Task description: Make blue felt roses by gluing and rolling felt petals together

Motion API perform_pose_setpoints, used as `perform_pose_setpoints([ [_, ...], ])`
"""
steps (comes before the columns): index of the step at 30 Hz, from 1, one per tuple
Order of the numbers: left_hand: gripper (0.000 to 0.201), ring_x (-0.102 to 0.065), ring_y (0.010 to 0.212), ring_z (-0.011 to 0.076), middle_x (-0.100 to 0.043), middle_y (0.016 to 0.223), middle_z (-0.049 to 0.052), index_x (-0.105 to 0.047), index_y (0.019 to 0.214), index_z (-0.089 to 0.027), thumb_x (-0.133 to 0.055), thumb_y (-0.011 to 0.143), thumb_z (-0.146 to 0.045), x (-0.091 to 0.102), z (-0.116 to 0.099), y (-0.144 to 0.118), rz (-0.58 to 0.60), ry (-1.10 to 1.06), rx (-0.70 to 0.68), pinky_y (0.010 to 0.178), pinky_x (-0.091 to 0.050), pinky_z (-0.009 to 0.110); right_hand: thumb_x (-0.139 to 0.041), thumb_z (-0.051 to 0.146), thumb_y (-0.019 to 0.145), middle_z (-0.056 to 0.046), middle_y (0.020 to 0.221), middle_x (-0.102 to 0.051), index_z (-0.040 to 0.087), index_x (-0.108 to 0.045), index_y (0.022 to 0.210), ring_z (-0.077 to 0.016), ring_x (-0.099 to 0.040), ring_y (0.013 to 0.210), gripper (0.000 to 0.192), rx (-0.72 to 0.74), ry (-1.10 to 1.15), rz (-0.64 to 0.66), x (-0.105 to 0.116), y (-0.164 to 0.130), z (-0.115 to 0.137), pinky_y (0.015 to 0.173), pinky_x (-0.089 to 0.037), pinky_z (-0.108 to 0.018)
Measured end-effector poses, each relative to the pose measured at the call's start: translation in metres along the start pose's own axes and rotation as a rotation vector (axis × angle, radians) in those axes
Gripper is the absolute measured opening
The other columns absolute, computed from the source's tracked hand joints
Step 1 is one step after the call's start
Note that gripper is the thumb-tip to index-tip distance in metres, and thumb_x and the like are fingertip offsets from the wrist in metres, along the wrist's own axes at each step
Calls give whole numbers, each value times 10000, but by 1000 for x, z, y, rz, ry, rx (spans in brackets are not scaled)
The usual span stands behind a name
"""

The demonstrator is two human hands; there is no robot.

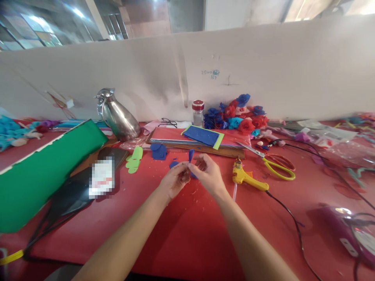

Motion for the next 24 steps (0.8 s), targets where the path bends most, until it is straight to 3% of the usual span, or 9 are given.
perform_pose_setpoints([
  [5,293,-404,478,29,-509,562,-45,-608,664,-142,-835,534,-273,-1,-1,-2,-3,4,-5,438,-264,165,-637,414,674,-8,654,-627,176,-642,784,-130,-518,559,263,-39,-28,10,-6,-2,-5,539,-417,-258],
  [11,327,-409,484,30,-508,566,-46,-595,673,-146,-845,525,-297,-2,-2,-4,-2,12,-18,439,-277,162,-609,370,697,-12,649,-636,180,-641,737,-130,-523,572,197,-7,-34,-73,-3,-4,-2,552,-425,-257],
  [16,347,-411,499,26,-493,568,-57,-599,661,-142,-859,493,-297,-1,0,-1,5,-3,-42,455,-292,156,-678,415,680,-2,664,-622,191,-620,760,-114,-493,535,245,29,-16,-50,-8,-8,5,497,-402,-244],
  [24,334,-450,531,29,-539,612,-43,-618,684,-144,-862,494,-270,-1,0,-3,-24,-35,-27,474,-323,143,-634,368,698,-7,619,-620,190,-625,700,-130,-517,558,178,-17,-5,-70,-10,-9,0,530,-432,-255],
])
Point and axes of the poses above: each hand's wrist, its own y-axis towards the middle knuckle, its own x-axis out of the back of the hand, z = x × y, the point moved 1 cm from there along y, towards the middle knuckle
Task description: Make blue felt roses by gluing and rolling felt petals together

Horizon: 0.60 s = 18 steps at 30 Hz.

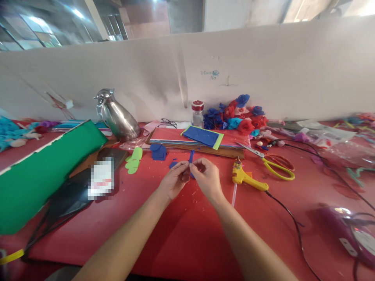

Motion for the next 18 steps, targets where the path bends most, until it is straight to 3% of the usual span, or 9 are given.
perform_pose_setpoints([
  [11,141,-430,470,44,-506,552,-28,-582,660,-132,-715,671,-179,-1,-7,-4,73,-52,153,438,-297,169,-688,363,635,-11,600,-663,180,-651,742,-151,-604,578,215,-131,281,176,0,2,8,583,-487,-284],
  [18,104,-511,524,59,-588,634,-5,-618,715,-139,-718,701,-162,2,-2,-2,106,-71,175,527,-389,193,-688,358,622,9,568,-626,190,-636,695,-134,-564,535,191,-85,214,111,2,3,6,543,-473,-274],
])
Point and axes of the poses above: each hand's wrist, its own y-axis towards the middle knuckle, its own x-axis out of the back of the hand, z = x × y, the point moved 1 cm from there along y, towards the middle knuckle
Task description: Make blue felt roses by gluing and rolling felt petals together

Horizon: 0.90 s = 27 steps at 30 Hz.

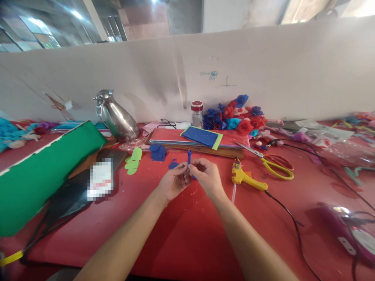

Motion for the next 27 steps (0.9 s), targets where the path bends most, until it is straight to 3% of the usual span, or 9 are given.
perform_pose_setpoints([
  [5,225,-520,546,59,-575,618,-29,-616,675,-146,-820,609,-216,2,2,1,16,76,-60,591,-414,208,-668,368,650,-3,605,-642,192,-630,712,-141,-569,532,190,31,-80,-40,-1,-1,-2,528,-474,-279],
  [13,292,-540,612,71,-594,650,-15,-627,642,-137,-863,548,-280,1,1,1,-15,119,-164,611,-405,210,-731,387,625,-8,727,-656,195,-650,872,-136,-599,619,323,14,30,-16,0,2,-3,598,-493,-273],
  [21,291,-519,609,82,-608,664,-6,-657,648,-144,-864,537,-316,5,3,4,-11,181,-187,639,-396,235,-737,419,626,-18,653,-642,190,-660,652,-149,-561,622,244,81,-47,5,4,4,-4,602,-466,-283],
  [27,303,-522,654,107,-612,658,8,-697,672,-150,-840,559,-391,3,6,5,-20,344,-317,686,-398,252,-739,411,613,-1,633,-629,196,-630,656,-145,-551,618,245,65,-44,-51,6,7,-2,615,-452,-280],
])
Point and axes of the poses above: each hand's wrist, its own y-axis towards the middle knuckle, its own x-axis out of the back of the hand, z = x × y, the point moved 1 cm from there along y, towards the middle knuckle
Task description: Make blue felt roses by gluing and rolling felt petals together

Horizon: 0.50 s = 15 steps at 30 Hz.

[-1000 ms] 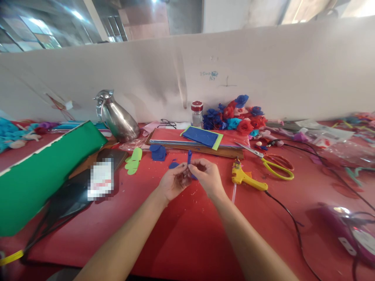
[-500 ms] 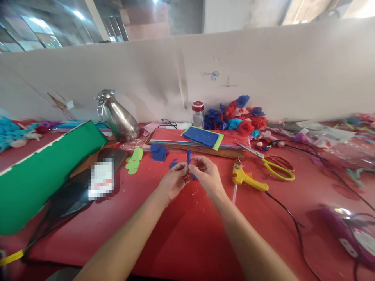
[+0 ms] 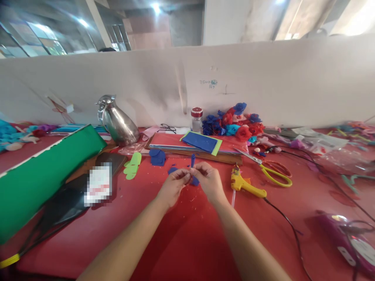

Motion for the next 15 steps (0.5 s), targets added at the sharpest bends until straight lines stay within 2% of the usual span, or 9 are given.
perform_pose_setpoints([
  [3,287,-520,661,114,-611,655,7,-701,664,-155,-829,566,-393,-2,-3,-1,-27,48,-59,700,-406,256,-736,409,616,-11,671,-649,195,-648,703,-154,-564,651,247,-16,25,32,-1,-1,1,626,-455,-281],
  [8,247,-531,659,122,-625,659,16,-699,646,-155,-817,580,-362,-3,-6,-3,-39,93,-65,696,-418,264,-737,392,627,13,606,-590,195,-625,628,-126,-516,596,227,-5,45,84,-2,-3,4,578,-427,-254],
  [15,153,-558,656,124,-664,676,16,-710,660,-159,-778,622,-291,-4,-8,-3,-69,170,-111,712,-437,274,-768,382,598,7,616,-608,188,-643,661,-125,-525,590,239,-17,98,47,-2,-2,0,564,-418,-251],
])
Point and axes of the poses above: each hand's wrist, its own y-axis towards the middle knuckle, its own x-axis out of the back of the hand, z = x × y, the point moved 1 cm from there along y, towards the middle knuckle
